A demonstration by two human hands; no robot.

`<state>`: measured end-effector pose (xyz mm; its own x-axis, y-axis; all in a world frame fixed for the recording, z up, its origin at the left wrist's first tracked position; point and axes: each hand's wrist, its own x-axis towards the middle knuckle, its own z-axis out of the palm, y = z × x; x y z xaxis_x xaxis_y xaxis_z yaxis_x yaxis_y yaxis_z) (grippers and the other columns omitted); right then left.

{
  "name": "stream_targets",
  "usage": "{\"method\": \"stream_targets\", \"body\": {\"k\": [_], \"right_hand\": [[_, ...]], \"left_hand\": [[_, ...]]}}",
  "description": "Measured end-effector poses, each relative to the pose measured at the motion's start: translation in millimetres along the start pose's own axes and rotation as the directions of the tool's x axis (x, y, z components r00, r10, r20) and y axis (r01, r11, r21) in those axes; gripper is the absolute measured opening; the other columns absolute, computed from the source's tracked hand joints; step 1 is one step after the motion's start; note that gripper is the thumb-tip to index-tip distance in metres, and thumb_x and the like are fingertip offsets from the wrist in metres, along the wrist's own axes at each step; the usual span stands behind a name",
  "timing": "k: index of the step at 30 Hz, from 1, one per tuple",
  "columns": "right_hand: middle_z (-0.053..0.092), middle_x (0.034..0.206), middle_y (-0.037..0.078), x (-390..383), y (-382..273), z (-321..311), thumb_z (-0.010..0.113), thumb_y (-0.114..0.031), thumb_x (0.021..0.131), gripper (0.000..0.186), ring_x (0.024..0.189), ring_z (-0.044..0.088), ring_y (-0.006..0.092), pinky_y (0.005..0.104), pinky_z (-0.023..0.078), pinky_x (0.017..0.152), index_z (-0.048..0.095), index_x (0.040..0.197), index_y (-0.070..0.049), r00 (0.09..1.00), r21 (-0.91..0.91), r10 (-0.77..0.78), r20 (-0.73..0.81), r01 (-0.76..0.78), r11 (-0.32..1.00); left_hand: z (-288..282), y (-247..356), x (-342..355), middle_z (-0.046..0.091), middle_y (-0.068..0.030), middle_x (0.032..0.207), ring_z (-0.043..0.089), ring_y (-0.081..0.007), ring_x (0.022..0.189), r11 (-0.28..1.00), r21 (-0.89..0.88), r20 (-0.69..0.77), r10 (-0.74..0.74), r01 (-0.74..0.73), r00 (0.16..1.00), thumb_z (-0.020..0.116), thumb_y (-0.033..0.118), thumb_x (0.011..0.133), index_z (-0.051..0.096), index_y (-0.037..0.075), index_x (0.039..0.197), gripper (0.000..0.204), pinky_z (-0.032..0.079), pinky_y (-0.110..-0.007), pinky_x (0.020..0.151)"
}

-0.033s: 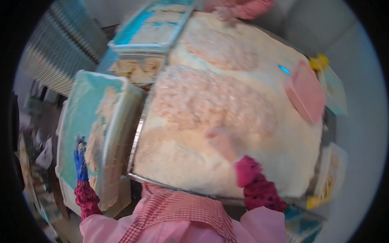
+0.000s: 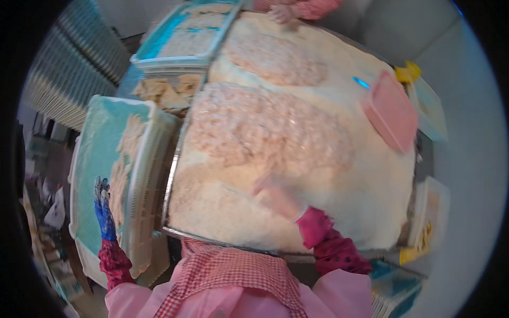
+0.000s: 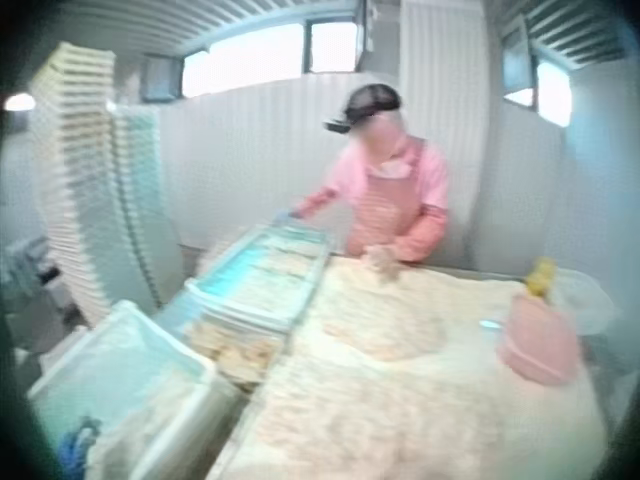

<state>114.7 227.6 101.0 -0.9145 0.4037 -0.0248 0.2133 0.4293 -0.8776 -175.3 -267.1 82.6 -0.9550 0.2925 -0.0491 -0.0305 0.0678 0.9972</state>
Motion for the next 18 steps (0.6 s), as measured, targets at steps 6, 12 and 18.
{"method": "stream_targets", "body": {"k": [6,12,18], "right_hand": [[0.055,0.111,0.014,-99,63,15,0.057,-0.007,0.076,0.026,0.104,0.05,0.0267,0.037,0.038,0.092,0.058,0.101,-0.005,0.952,-0.292,0.041,-0.302,-0.133,0.947],[0.055,0.109,0.014,-132,69,27,0.058,-0.002,0.067,0.026,0.105,0.048,0.0333,0.0389,0.037,0.091,0.058,0.092,-0.006,0.983,-0.337,-0.012,-0.182,-0.051,0.94],[0.056,0.104,0.015,-125,13,6,0.062,-0.009,0.065,0.033,0.1,0.049,0.0331,0.0425,0.036,0.09,0.056,0.097,-0.004,0.97,-0.433,-0.167,-0.176,0.076,0.898]], "left_hand": [[228,-23,-63,0.056,-0.0154,0.112,0.053,-0.0291,0.105,0.849,0.499,0.491,-0.112,-0.174,0.864,0.058,0.025,0.084,0.054,0.002,0.114,0.038,0.04,-0.038,0.091],[378,-39,-126,0.052,-0.0185,0.119,0.051,-0.0338,0.104,0.732,0.183,0.93,0.087,-0.657,0.357,0.062,0.027,0.077,0.045,0.006,0.127,0.057,0.04,-0.041,0.089],[354,-63,-118,0.056,-0.0139,0.114,0.053,-0.0323,0.101,0.708,0.222,0.901,0.113,-0.67,0.418,0.061,0.02,0.076,0.052,0.011,0.122,0.048,0.043,-0.039,0.086]]}}
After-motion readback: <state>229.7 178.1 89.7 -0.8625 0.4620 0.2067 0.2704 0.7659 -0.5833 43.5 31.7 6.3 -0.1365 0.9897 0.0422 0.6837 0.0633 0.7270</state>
